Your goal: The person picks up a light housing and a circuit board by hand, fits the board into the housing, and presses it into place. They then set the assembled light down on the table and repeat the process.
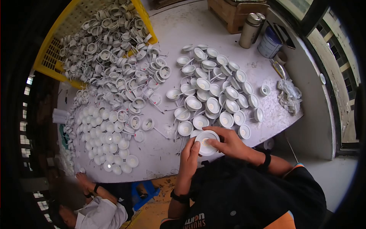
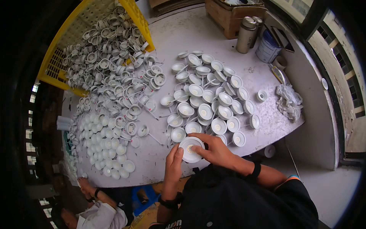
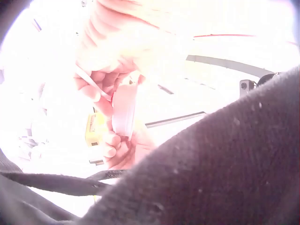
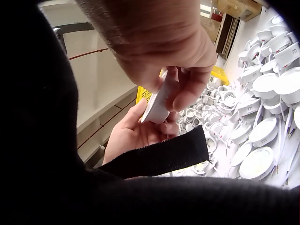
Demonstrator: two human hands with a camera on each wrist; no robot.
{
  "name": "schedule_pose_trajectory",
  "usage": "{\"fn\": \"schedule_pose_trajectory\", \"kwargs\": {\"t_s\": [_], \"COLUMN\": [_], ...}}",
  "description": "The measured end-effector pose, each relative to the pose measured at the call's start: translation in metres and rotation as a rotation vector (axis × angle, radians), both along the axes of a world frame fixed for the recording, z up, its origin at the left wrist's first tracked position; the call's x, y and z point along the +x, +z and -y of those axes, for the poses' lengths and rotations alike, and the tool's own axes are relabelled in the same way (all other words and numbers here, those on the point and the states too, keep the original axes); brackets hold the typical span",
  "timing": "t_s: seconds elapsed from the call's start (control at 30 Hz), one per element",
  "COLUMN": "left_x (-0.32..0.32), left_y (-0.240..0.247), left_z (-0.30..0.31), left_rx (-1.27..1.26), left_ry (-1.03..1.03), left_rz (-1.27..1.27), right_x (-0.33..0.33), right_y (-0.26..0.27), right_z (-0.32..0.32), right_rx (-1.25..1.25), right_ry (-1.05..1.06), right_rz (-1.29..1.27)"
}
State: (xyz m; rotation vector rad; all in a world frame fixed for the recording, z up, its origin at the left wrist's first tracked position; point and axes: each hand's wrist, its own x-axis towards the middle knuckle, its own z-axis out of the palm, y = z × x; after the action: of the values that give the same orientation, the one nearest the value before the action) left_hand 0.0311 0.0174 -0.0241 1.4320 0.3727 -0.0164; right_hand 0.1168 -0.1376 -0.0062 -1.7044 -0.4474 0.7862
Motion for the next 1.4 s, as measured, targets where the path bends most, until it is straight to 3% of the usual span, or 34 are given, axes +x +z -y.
{"fn": "schedule_pose_trajectory", "kwargs": {"t_s": [0.17, 0.27, 0.43, 0.57, 0.73, 0.77, 0.83, 0.87, 0.9, 0.97, 1.0, 1.03, 1.13, 1.17, 1.23, 1.37, 1.4], "left_x": [-0.006, -0.012, 0.005, 0.032, 0.053, 0.054, 0.055, 0.051, 0.044, 0.029, 0.026, 0.023, 0.028, 0.031, 0.034, 0.023, 0.016], "left_y": [0.004, -0.015, -0.074, -0.128, -0.162, -0.164, -0.148, -0.145, -0.149, -0.158, -0.143, -0.143, -0.142, -0.146, -0.154, -0.136, -0.122], "left_z": [-0.010, -0.049, -0.113, -0.132, -0.126, -0.124, -0.116, -0.115, -0.120, -0.135, -0.140, -0.147, -0.160, -0.163, -0.170, -0.172, -0.166], "left_rx": [-0.267, -0.165, 0.144, 0.077, 0.462, 0.467, 0.726, 0.734, 0.736, 0.599, 0.304, 0.303, -0.062, -0.069, -0.076, -0.043, 0.104], "left_ry": [0.179, 0.173, 0.553, 0.582, 0.394, 0.407, 0.382, 0.445, 0.452, 0.771, 0.896, 0.910, 0.978, 0.987, 0.789, 0.881, 0.870], "left_rz": [-0.066, 0.009, -0.244, -0.251, -0.339, -0.346, -0.372, -0.265, -0.274, -0.243, -0.371, -0.371, -0.518, -0.510, -0.568, -0.495, -0.318], "right_x": [0.001, 0.011, 0.017, 0.018, 0.023, 0.024, 0.026, 0.028, 0.030, 0.033, 0.035, 0.035, 0.036, 0.036, 0.034, 0.028, 0.026], "right_y": [0.002, -0.016, -0.027, -0.030, -0.038, -0.039, -0.039, -0.037, -0.037, -0.039, -0.040, -0.040, -0.035, -0.033, -0.030, -0.021, -0.018], "right_z": [0.005, 0.014, 0.025, 0.025, 0.023, 0.022, 0.019, 0.018, 0.016, 0.016, 0.014, 0.013, 0.006, 0.004, 0.002, -0.002, -0.005], "right_rx": [0.024, 0.042, -0.047, -0.106, -0.155, -0.149, -0.150, -0.160, -0.158, -0.151, -0.148, -0.139, -0.121, -0.117, -0.104, -0.074, -0.065], "right_ry": [-0.008, -0.035, -0.038, -0.019, 0.027, 0.039, 0.013, 0.024, 0.033, 0.015, 0.025, 0.016, 0.041, 0.061, 0.081, 0.122, 0.134], "right_rz": [-0.087, -0.009, -0.030, 0.024, 0.035, 0.031, -0.002, -0.012, -0.017, -0.040, -0.035, -0.045, -0.047, -0.047, -0.004, 0.017, 0.022]}}
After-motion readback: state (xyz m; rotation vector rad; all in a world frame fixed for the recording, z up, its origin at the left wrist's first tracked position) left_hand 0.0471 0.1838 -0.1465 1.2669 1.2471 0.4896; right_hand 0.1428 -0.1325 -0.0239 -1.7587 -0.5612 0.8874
